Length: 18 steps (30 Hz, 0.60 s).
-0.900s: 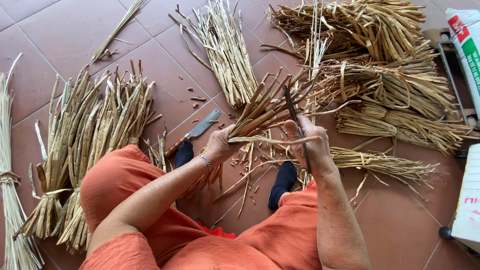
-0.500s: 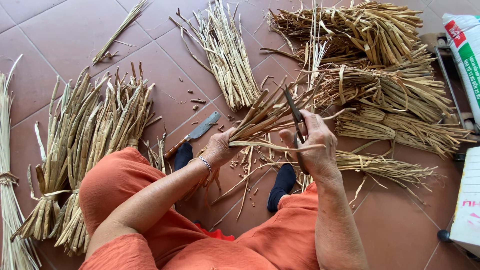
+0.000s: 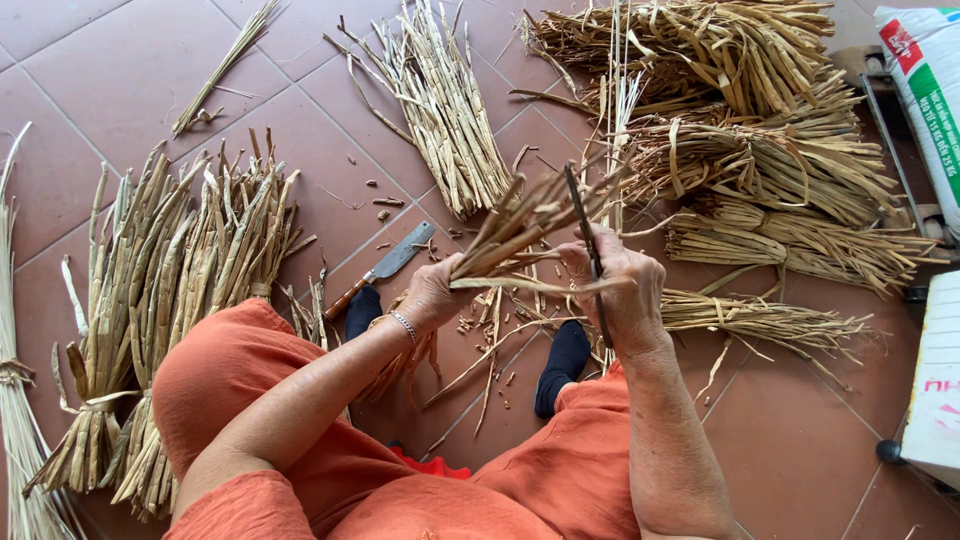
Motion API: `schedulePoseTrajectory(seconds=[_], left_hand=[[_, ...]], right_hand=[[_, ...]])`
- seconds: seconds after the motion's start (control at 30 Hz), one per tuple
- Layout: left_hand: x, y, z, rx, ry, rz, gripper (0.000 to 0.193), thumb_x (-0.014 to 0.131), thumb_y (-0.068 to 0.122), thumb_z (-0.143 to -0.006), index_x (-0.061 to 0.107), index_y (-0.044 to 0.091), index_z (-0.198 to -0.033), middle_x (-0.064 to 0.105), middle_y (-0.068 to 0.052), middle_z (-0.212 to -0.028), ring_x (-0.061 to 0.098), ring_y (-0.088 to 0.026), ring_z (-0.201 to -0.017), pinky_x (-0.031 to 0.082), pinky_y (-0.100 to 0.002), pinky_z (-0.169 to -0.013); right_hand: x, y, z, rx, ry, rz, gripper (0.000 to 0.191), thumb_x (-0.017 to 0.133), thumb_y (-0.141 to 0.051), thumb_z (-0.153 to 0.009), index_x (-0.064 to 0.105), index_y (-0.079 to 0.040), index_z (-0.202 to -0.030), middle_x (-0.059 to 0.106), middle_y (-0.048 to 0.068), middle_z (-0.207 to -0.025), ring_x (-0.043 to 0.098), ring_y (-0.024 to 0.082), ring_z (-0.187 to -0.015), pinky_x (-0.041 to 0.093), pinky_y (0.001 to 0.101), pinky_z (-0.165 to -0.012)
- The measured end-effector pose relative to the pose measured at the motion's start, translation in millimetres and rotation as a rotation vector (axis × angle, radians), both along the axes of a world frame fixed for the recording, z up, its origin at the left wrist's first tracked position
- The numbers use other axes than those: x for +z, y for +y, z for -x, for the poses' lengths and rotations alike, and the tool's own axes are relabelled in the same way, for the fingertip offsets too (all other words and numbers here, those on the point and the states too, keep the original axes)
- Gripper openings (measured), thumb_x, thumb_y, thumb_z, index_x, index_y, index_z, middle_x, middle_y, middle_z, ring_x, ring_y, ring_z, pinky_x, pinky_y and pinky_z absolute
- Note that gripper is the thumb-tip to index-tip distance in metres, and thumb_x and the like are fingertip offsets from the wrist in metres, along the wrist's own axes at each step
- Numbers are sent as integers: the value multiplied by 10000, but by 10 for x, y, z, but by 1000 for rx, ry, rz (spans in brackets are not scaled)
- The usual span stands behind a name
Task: The person sits on a tiled floor and uses scissors to trim the ends of bundles of dried plant stalks. They repeatedly cut the stalks to a uniform length, shake the bundles, and arrange them on the floor.
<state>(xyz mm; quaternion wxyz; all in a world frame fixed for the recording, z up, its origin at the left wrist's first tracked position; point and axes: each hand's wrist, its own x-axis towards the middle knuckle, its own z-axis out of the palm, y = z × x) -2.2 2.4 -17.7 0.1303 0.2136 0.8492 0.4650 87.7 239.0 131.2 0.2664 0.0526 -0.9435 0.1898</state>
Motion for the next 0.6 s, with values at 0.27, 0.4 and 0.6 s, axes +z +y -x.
schedulePoseTrajectory(seconds=[0.27,0.4,0.6], left_hand=[[-55,-197,312,51,-272,-448,372,852,238,-831,716,108,-1152,755,42,-952,676,-55,-849,584,-271,-743],[-53,-249,450,148,-473,-434,259,860,206,-843,760,56,-1029,693,7,-816,605,-80,-687,541,-291,-597],[-17,-343,482,78,-474,-450,234,865,181,-798,757,65,-970,705,35,-783,612,-72,-648,540,-268,-579]], right_hand=[[-124,171,-5,14,-81,937,731,455,-661,-1047,595,33,-1226,517,-26,-781,520,72,-592,431,237,-510],[-123,325,36,65,-221,1113,832,416,-731,-984,565,33,-1280,561,14,-851,582,79,-672,492,233,-567],[-164,514,100,-54,-333,991,964,375,-827,-898,596,4,-1334,611,-5,-865,573,56,-727,474,219,-631]])
